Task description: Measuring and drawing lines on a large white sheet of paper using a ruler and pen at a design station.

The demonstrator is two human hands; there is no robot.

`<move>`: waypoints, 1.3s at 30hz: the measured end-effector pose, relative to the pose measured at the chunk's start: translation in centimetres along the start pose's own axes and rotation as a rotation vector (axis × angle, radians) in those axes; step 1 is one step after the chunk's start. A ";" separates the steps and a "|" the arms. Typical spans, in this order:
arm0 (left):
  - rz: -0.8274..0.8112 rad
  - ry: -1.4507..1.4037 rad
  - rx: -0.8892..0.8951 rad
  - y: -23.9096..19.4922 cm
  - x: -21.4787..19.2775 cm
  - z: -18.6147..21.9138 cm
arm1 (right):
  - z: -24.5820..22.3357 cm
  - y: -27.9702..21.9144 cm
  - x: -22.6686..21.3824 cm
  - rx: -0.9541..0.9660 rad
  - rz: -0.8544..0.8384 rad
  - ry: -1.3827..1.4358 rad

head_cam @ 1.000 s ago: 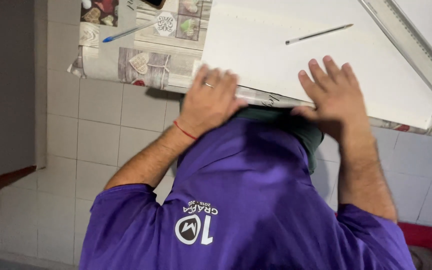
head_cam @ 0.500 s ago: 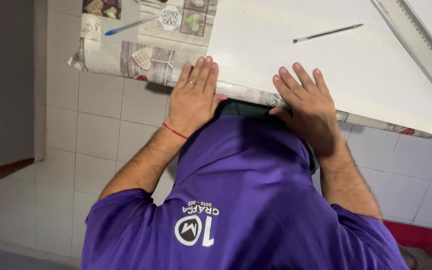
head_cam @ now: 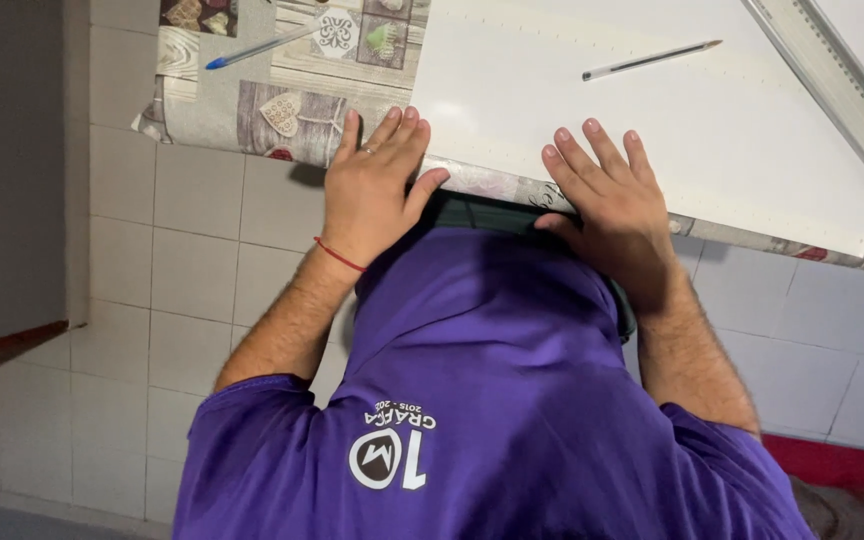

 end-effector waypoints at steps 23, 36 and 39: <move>-0.205 -0.093 0.254 2.6 3.4 6.4 | 0.0 0.0 -0.5 0.012 -0.108 0.061; -0.169 0.125 0.096 -1.3 0.1 1.3 | 1.3 -0.9 1.3 0.056 -0.205 -0.039; -0.155 0.112 0.080 -0.9 -0.1 1.6 | 1.4 -0.8 1.2 0.064 -0.250 -0.011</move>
Point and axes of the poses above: each hand's wrist, its own y-axis towards the middle knuckle, its own x-axis out of the palm, z = x × y, the point moved 3 cm from there along y, towards the middle knuckle, and after that the axes turned 11 degrees about x, right-handed, at the moved point
